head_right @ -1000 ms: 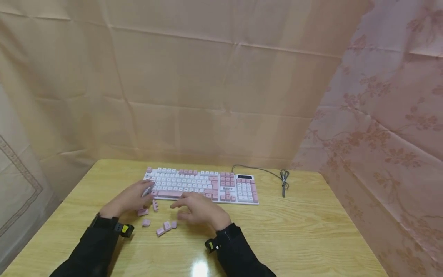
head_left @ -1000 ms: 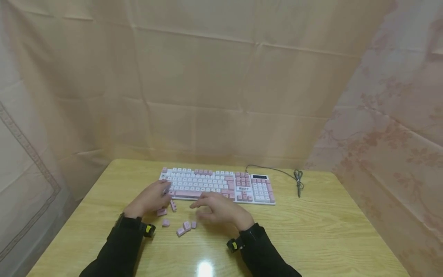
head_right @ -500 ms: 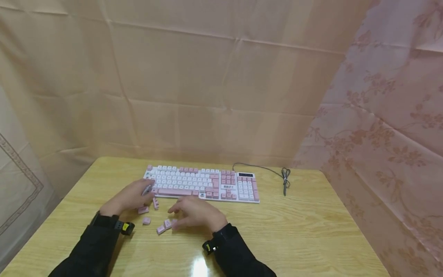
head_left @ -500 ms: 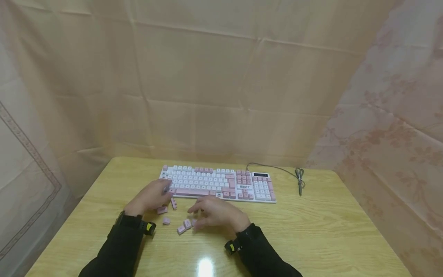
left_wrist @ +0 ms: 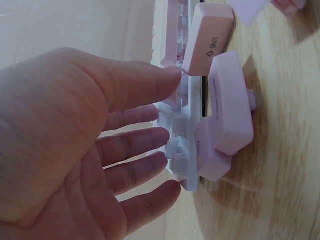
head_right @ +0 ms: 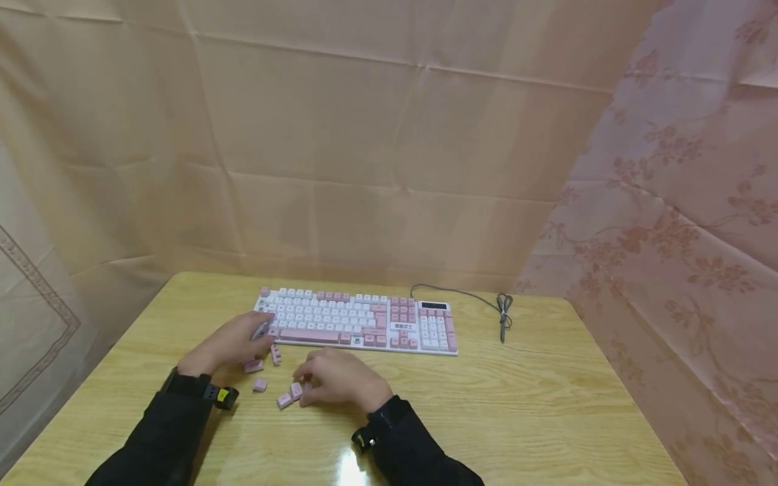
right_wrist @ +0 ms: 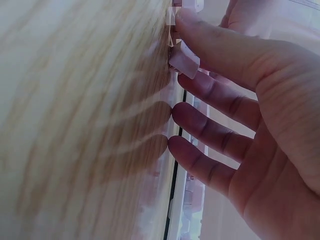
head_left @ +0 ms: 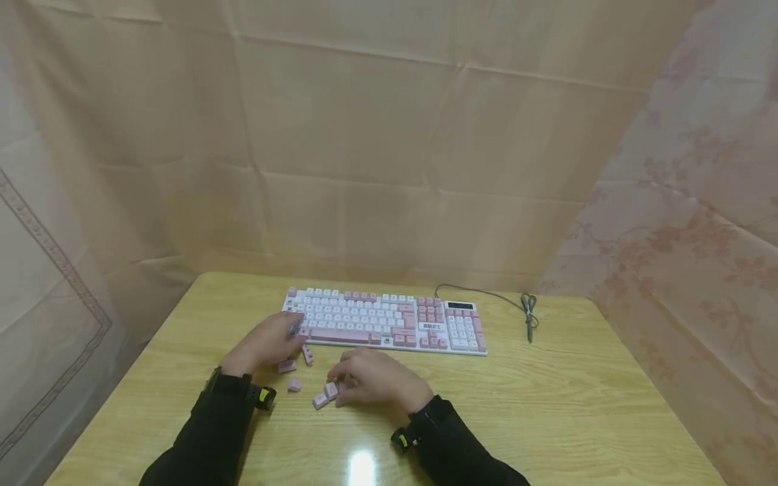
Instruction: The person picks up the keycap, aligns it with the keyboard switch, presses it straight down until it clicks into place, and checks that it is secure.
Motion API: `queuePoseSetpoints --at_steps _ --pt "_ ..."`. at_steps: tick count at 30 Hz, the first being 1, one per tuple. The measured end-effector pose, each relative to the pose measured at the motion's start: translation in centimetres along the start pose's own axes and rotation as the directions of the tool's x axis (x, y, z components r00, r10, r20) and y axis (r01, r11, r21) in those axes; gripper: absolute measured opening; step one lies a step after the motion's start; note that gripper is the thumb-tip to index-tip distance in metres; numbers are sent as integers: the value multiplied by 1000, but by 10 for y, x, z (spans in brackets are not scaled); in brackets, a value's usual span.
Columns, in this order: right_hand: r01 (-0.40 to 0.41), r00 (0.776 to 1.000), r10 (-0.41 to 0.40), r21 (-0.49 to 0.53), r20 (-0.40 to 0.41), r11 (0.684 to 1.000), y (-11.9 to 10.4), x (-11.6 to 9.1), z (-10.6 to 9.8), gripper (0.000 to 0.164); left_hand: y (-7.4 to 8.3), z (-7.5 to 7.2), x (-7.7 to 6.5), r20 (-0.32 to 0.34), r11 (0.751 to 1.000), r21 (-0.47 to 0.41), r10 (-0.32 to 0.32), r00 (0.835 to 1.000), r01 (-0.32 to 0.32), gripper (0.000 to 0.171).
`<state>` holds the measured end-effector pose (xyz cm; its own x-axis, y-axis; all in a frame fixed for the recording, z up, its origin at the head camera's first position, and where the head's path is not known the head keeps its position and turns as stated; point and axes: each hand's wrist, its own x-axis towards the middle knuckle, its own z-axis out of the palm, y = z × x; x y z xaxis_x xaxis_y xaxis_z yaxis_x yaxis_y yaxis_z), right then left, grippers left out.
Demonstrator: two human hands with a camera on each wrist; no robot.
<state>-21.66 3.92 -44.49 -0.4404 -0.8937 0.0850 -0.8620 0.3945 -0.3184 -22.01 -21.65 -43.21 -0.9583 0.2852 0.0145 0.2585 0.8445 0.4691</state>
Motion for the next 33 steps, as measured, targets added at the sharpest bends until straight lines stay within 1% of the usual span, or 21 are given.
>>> queuePoseSetpoints --at_steps 4,7,10,13,15,17,21,27,33 --pt "-35 999 35 19 -1 999 1 -1 -1 30 2 -1 1 4 1000 -7 -1 1000 1 52" --pt "-35 999 35 21 1 999 1 -1 -2 33 2 -1 2 2 1000 -13 6 1000 -6 51" --pt "18 1000 -18 4 -6 1000 1 0 -2 38 1 0 3 -5 1000 -17 14 1000 -14 51" --pt "92 995 -94 -45 -22 995 -1 2 -1 42 1 0 2 -13 999 -24 27 1000 -28 51" --pt "128 991 -131 -75 -32 989 -3 3 0 41 2 -1 2 -20 999 -25 41 999 -41 50" --pt "142 989 -147 -109 -34 984 -6 4 1 38 3 -2 1 -21 998 -27 48 999 -48 50" --pt "124 992 -127 -123 -16 985 -11 3 3 32 5 -3 1 -16 998 -32 52 999 -53 50" --pt "98 995 -98 -118 3 988 -17 2 2 25 5 -2 1 -7 999 -34 30 1000 -30 52" --pt "117 993 -120 -141 -14 983 -19 5 2 19 0 -2 -1 -19 999 -33 40 999 -41 51"
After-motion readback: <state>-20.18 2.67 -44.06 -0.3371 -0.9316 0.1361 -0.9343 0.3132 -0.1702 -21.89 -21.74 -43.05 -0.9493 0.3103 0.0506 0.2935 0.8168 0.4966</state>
